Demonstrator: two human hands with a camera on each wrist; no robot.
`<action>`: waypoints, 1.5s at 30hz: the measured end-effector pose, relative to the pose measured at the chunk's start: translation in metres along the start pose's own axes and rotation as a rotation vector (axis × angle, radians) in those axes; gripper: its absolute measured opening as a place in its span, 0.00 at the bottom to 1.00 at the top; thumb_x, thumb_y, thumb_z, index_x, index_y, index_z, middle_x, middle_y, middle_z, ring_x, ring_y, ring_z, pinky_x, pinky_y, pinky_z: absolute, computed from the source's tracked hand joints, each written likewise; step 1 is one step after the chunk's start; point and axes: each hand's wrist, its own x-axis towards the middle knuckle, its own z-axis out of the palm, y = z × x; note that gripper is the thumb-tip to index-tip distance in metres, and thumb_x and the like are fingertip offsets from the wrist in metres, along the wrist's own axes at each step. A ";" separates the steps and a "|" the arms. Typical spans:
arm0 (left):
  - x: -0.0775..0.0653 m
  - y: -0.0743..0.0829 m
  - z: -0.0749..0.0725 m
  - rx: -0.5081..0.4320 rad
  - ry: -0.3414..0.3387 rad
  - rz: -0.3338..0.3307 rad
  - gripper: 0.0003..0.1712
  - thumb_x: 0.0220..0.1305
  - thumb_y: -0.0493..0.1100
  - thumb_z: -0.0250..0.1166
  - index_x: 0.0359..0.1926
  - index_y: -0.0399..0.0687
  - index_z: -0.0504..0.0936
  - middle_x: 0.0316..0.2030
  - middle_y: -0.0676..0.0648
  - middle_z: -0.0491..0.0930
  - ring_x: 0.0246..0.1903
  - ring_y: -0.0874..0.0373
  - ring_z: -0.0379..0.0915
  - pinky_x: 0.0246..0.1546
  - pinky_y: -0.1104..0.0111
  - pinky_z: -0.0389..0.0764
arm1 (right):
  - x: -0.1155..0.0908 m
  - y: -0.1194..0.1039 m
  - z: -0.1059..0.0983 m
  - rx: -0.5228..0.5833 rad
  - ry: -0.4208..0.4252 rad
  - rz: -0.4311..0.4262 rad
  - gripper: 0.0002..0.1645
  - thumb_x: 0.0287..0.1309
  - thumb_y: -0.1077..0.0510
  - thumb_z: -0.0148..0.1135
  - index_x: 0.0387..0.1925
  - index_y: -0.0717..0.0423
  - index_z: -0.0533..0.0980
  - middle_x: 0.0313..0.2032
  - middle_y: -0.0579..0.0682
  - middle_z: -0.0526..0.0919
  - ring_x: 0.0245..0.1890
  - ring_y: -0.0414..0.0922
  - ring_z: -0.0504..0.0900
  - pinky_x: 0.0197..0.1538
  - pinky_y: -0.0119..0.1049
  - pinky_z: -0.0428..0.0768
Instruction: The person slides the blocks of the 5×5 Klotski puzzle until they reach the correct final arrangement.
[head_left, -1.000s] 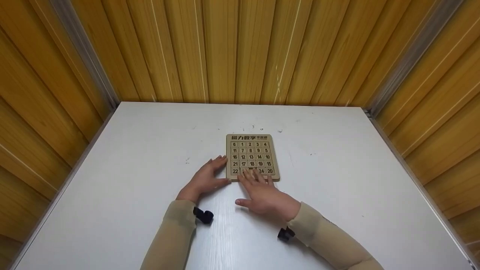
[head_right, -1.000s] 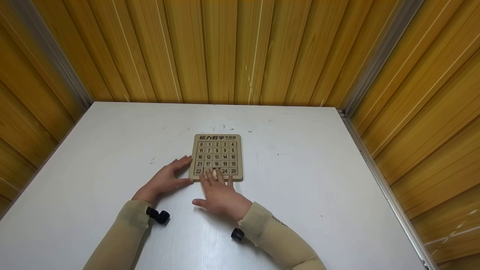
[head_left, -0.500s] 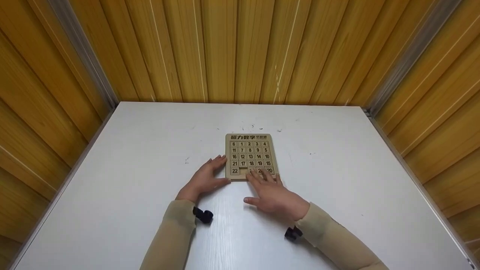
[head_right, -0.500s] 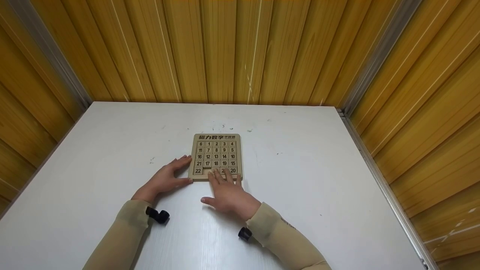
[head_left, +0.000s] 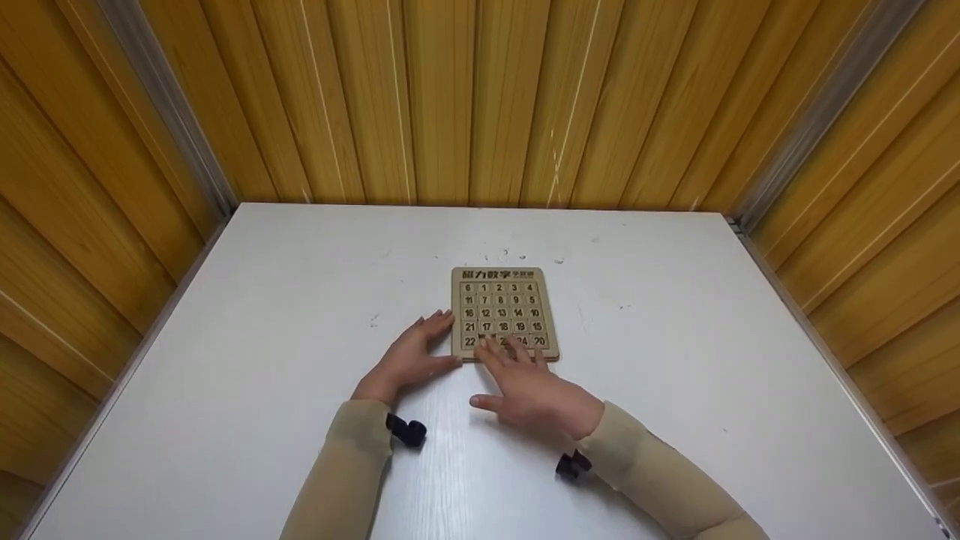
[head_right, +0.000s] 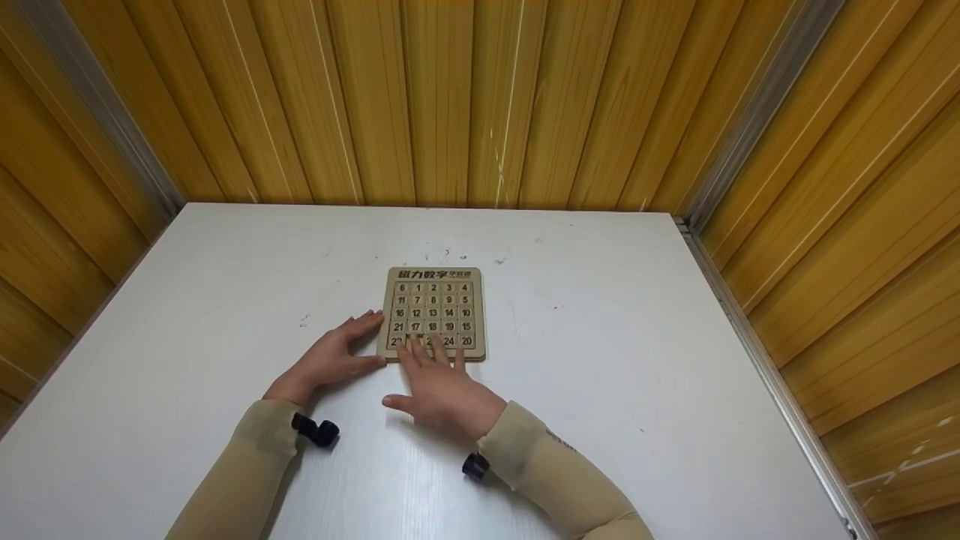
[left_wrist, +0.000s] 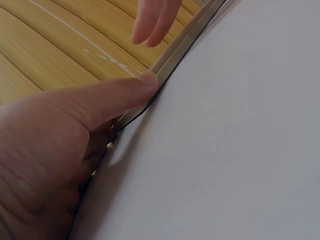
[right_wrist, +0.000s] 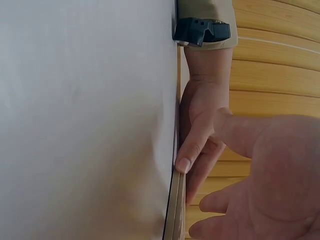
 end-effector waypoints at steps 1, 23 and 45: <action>0.000 0.000 0.000 0.001 -0.001 0.001 0.48 0.59 0.52 0.76 0.77 0.54 0.65 0.80 0.48 0.58 0.81 0.38 0.47 0.82 0.43 0.51 | 0.002 -0.002 0.001 -0.005 -0.003 -0.011 0.54 0.69 0.28 0.52 0.83 0.42 0.41 0.84 0.47 0.36 0.83 0.56 0.28 0.81 0.67 0.30; 0.000 -0.002 0.001 -0.019 0.007 0.005 0.48 0.58 0.51 0.77 0.77 0.53 0.67 0.80 0.48 0.59 0.81 0.39 0.47 0.82 0.45 0.50 | 0.002 0.005 -0.001 -0.026 -0.005 0.004 0.56 0.67 0.26 0.52 0.83 0.40 0.40 0.83 0.43 0.40 0.83 0.56 0.30 0.81 0.66 0.30; 0.001 -0.001 0.000 -0.005 0.003 0.022 0.47 0.59 0.50 0.76 0.77 0.51 0.66 0.79 0.46 0.60 0.81 0.40 0.48 0.82 0.46 0.51 | 0.021 -0.003 -0.010 -0.002 0.025 -0.008 0.54 0.69 0.27 0.51 0.83 0.42 0.42 0.84 0.48 0.34 0.83 0.57 0.27 0.80 0.69 0.34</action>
